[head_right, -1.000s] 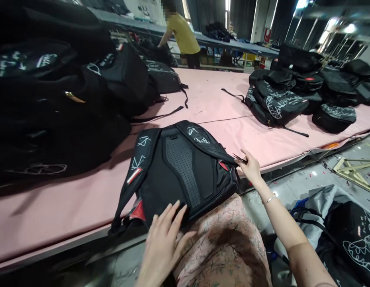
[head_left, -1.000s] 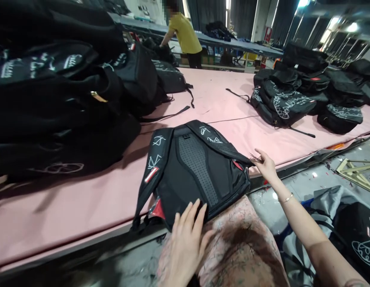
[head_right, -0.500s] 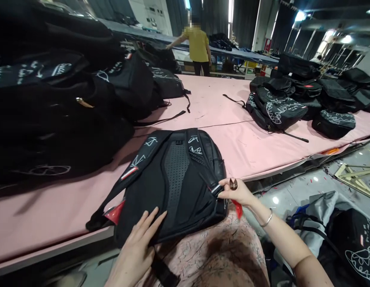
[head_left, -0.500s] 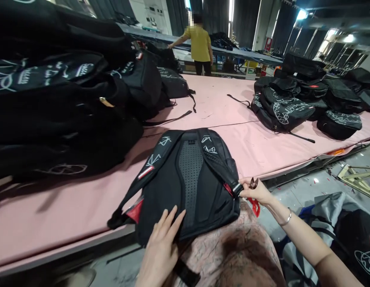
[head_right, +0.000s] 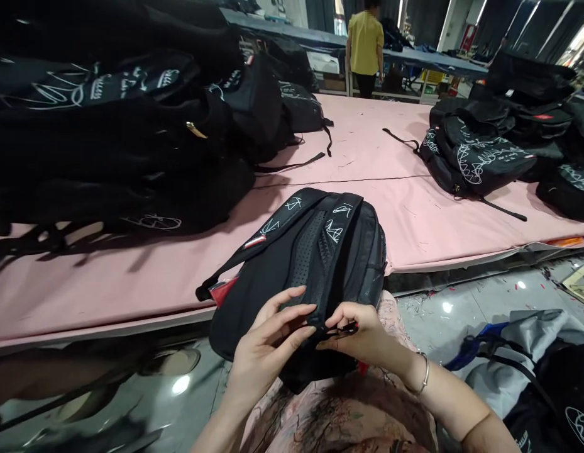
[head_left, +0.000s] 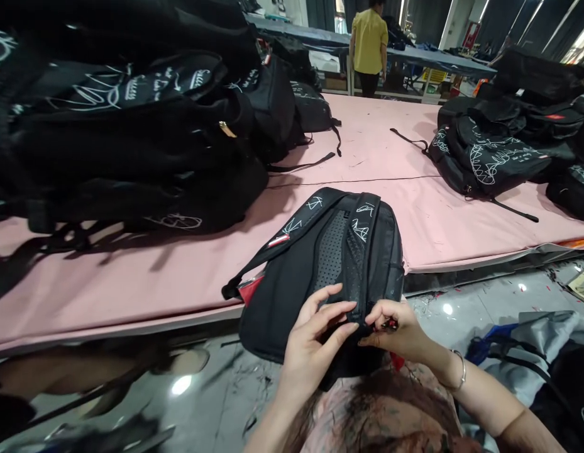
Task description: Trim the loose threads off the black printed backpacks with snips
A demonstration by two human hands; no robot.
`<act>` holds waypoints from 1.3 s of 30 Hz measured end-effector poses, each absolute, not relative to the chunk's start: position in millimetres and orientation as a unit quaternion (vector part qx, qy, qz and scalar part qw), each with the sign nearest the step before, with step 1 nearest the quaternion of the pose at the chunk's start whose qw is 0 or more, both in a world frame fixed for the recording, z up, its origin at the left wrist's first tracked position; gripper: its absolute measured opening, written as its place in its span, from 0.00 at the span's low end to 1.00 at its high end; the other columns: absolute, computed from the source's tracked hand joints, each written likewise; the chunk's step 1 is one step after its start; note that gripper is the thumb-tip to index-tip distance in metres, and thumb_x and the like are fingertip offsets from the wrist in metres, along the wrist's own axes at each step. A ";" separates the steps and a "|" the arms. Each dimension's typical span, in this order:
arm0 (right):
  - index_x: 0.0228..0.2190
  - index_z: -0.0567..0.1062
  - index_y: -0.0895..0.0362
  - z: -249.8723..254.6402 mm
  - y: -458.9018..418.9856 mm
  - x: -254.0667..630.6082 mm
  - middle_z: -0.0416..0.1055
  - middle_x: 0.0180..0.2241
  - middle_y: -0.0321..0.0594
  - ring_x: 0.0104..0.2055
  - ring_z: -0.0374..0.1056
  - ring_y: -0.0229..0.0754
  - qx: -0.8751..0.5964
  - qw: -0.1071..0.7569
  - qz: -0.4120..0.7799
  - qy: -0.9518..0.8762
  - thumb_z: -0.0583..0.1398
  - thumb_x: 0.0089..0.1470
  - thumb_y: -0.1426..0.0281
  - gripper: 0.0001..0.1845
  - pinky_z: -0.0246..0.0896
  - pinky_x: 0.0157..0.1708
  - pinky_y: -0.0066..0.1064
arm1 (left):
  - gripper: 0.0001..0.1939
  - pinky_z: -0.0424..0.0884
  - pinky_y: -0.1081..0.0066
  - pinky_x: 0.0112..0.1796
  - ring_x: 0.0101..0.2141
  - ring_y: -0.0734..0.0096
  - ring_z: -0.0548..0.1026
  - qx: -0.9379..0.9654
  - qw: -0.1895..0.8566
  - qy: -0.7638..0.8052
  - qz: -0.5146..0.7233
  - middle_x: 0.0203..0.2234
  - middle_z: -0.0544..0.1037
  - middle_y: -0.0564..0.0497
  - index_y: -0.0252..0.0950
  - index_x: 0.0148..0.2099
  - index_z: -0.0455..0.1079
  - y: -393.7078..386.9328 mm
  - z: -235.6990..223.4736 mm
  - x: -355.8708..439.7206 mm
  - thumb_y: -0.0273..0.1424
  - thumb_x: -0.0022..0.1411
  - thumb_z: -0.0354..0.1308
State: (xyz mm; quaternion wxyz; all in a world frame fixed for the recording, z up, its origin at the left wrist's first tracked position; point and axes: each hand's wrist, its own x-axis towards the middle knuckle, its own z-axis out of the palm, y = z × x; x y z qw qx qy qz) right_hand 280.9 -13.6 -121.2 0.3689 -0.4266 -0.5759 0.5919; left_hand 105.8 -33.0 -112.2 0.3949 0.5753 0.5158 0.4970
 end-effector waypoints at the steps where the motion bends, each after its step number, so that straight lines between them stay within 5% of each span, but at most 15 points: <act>1: 0.24 0.71 0.59 -121.4 -14.0 282.8 0.58 0.17 0.26 0.18 0.52 0.29 -0.422 0.367 0.582 -0.591 0.69 0.34 0.56 0.21 0.47 0.19 0.23 | 0.10 0.74 0.72 0.37 0.39 0.69 0.74 0.588 0.396 0.508 0.490 0.50 0.66 0.46 0.42 0.40 0.76 -31.0 -111.0 105.2 0.32 0.52 0.62; 10: 0.25 0.71 0.58 -115.7 -17.8 280.0 0.61 0.18 0.27 0.20 0.54 0.29 -0.437 0.345 0.552 -0.621 0.68 0.40 0.60 0.17 0.48 0.20 0.23 | 0.05 0.70 0.70 0.40 0.39 0.69 0.72 0.659 0.240 0.507 0.502 0.38 0.72 0.48 0.37 0.29 0.74 -28.8 -107.4 116.3 0.29 0.56 0.57; 14: 0.37 0.69 0.56 -97.1 -18.2 289.8 0.65 0.26 0.31 0.26 0.61 0.32 -0.419 0.322 0.551 -0.646 0.65 0.45 0.62 0.18 0.55 0.24 0.23 | 0.07 0.69 0.71 0.39 0.36 0.70 0.72 0.634 0.196 0.533 0.526 0.32 0.72 0.50 0.37 0.29 0.70 -33.1 -110.2 122.7 0.28 0.58 0.54; 17: 0.44 0.66 0.56 -82.5 -14.2 305.0 0.67 0.34 0.37 0.34 0.64 0.36 -0.424 0.339 0.433 -0.719 0.57 0.56 0.65 0.14 0.59 0.33 0.27 | 0.07 0.69 0.71 0.36 0.34 0.71 0.71 0.607 0.191 0.552 0.538 0.31 0.72 0.50 0.36 0.28 0.69 -34.4 -112.1 125.6 0.28 0.58 0.53; 21: 0.38 0.69 0.59 -72.1 -7.6 318.1 0.69 0.33 0.42 0.36 0.64 0.41 -0.402 0.336 0.184 -0.831 0.52 0.61 0.66 0.10 0.58 0.37 0.32 | 0.07 0.70 0.70 0.36 0.33 0.71 0.71 0.595 0.187 0.566 0.539 0.31 0.72 0.50 0.37 0.28 0.68 -35.2 -111.2 129.8 0.30 0.58 0.52; 29: 0.36 0.70 0.57 -52.8 -9.3 311.7 0.69 0.33 0.41 0.34 0.62 0.41 -0.387 0.160 0.017 -0.908 0.54 0.60 0.67 0.07 0.52 0.33 0.33 | 0.07 0.69 0.68 0.40 0.36 0.69 0.71 0.616 0.154 0.573 0.519 0.33 0.71 0.51 0.38 0.29 0.68 -37.5 -104.2 137.2 0.29 0.59 0.52; 39: 0.37 0.71 0.56 -66.4 -2.0 319.5 0.70 0.35 0.37 0.36 0.64 0.38 -0.385 0.182 0.064 -0.903 0.54 0.59 0.61 0.12 0.55 0.35 0.30 | 0.08 0.64 0.64 0.46 0.39 0.66 0.70 0.575 0.219 0.611 0.498 0.36 0.71 0.51 0.39 0.31 0.66 -38.5 -105.0 137.4 0.37 0.59 0.52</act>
